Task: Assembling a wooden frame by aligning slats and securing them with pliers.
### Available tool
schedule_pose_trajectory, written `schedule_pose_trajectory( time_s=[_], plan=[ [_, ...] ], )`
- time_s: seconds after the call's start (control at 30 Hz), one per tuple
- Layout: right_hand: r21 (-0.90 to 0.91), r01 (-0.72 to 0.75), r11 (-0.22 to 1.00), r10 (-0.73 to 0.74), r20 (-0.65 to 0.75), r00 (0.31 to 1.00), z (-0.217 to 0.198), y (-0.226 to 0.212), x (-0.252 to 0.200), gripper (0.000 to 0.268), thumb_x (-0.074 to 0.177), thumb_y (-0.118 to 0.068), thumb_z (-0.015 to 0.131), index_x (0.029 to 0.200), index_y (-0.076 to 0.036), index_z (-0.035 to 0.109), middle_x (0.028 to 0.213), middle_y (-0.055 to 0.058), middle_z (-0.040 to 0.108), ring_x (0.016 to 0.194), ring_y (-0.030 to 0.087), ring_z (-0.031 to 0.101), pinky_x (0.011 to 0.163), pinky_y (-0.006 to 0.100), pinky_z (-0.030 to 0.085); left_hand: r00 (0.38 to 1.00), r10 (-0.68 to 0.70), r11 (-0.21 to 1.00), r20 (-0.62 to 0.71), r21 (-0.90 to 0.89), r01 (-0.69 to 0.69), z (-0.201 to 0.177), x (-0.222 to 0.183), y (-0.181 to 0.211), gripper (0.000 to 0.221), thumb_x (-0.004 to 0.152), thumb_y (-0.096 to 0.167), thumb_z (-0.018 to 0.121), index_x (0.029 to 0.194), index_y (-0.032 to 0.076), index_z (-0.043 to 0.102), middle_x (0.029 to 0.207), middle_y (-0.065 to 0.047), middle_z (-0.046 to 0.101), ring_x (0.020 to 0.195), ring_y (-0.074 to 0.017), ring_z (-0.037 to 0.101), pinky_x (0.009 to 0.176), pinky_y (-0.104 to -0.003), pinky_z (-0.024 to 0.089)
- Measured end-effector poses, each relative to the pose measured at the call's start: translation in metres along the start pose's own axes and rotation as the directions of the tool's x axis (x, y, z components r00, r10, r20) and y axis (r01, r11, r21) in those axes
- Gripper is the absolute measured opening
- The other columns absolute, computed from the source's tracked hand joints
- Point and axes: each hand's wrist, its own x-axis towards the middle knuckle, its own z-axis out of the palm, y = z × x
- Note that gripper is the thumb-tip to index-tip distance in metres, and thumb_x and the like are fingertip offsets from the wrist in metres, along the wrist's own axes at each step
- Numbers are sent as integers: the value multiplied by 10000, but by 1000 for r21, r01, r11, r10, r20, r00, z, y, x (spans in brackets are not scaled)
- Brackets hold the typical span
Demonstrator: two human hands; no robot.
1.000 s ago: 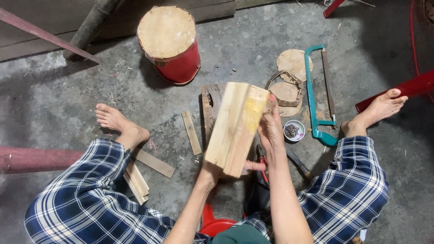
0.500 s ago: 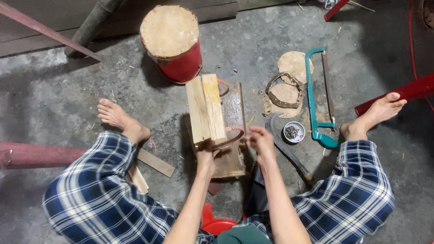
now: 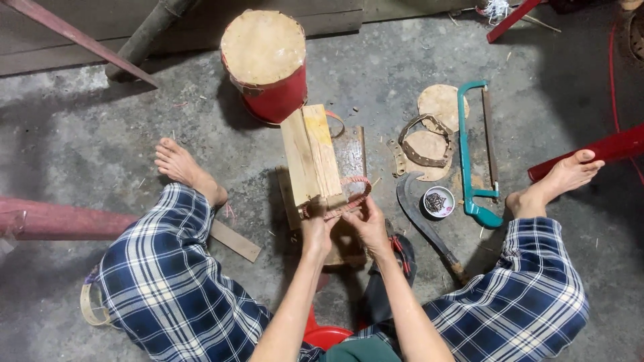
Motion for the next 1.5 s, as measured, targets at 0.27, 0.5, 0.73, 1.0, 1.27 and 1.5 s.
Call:
schedule_pose_trajectory(
  time_s=[0.27,0.5,0.73,1.0,1.27,1.5],
  plan=[
    [-102,60,993,-64,-43,997,11,-24,-11,499,759,13,856,1217,-70,677,1001,92,685,753,141,726,679,299,636,1000,15,1000,-26,-5,-15,-14,19,-23,590,925,83,722,1428,-102,475,1391,-293,499,1213,-470,539,982,-692,497],
    [-128,-27,991,15,-94,995,1,14,3,450,770,-21,873,1178,-95,699,985,88,714,788,175,735,735,330,640,991,111,972,-76,218,-92,-94,129,-132,423,885,40,708,1277,-68,591,1208,-170,602,1194,-228,544,997,-487,565],
    [-420,-99,902,-20,-270,963,-19,-30,-13,325,855,-78,789,1172,-105,724,975,117,776,797,231,745,686,393,613,975,204,917,-86,365,-160,-92,123,-125,342,830,-32,652,1138,-172,600,1149,-231,644,1159,-217,528,941,-449,559],
    [-728,-587,355,237,-537,810,-110,36,-40,332,786,-450,808,1006,-231,690,1037,49,770,1067,339,715,881,509,564,939,283,839,-197,526,-142,-50,79,-78,793,789,-103,606,1538,45,391,1488,-188,490,1431,-311,427,1242,-424,293],
    [-789,-567,238,284,-501,817,-112,42,-66,704,736,-468,898,1214,-106,530,1263,161,567,1242,418,571,967,594,518,856,504,575,115,695,-432,-12,11,-16,591,895,18,620,1453,176,502,1401,-147,623,1339,-354,543,1154,-502,414],
    [-841,-500,207,222,-457,861,-124,71,-62,698,700,-485,840,1181,-30,620,1154,217,634,1122,464,671,948,565,555,972,151,-404,182,908,-108,-97,148,-164,454,968,97,546,1398,215,631,1340,-23,679,1343,-248,567,1204,-483,400]
  ],
)
